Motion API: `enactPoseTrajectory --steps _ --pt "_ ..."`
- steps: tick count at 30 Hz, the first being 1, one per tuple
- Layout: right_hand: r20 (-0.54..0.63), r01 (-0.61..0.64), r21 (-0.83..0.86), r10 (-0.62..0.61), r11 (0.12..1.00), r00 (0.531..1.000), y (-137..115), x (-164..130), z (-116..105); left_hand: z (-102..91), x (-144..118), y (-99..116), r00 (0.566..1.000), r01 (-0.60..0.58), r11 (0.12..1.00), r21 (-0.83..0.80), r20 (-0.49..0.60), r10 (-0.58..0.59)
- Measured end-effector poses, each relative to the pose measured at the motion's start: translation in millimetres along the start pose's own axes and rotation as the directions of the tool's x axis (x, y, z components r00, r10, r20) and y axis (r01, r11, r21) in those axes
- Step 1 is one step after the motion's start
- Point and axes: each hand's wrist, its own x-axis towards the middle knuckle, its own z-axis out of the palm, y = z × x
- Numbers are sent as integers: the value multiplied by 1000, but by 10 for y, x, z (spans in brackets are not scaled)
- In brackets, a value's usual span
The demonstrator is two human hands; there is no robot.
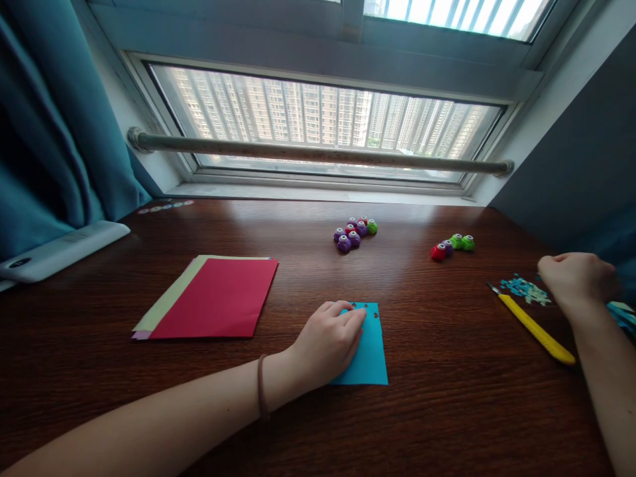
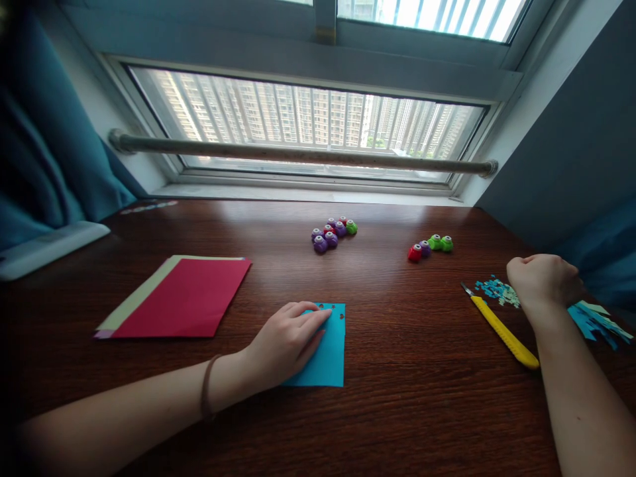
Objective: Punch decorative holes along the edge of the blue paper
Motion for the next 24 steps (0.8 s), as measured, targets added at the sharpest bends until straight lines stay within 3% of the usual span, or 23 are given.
enactPoseTrajectory --steps 7,10,12,14,17,18,19,20,21,24 --pt "-93 21 -22 -23 1000 995 -7 -82 -86 15 -8 -5 1000 9 1000 -8 13 -9" --pt "-141 165 -27 -167 986 976 -54 -188 -118 12 -3 -3 1000 7 1000 -3 11 -7" --pt "-191 336 85 -316 938 929 -125 -314 -103 8 0 -3 1000 9 1000 7 7 -9" --pt "-232 518 250 -468 818 852 -246 -504 -48 2 1 -3 1000 12 1000 14 9 -12" --pt "-175 672 383 -665 633 726 -526 -898 92 -5 -2 1 999 13 1000 10 29 -13" --pt "-148 710 418 -729 566 668 -641 -1045 144 -8 -2 4 999 14 1000 11 38 -15" --pt "-124 752 463 -805 470 580 -764 -1191 193 -11 -2 7 999 17 1000 13 45 -18" --pt "-128 776 551 -889 305 440 -894 -1334 239 -14 -2 10 998 21 1000 16 53 -22" --pt "-128 782 584 -926 219 355 -1029 -1467 281 -17 -2 13 998 24 1000 19 61 -25" --pt "-160 792 603 -957 98 240 -1441 -1788 389 -22 0 18 995 29 999 22 91 -31"
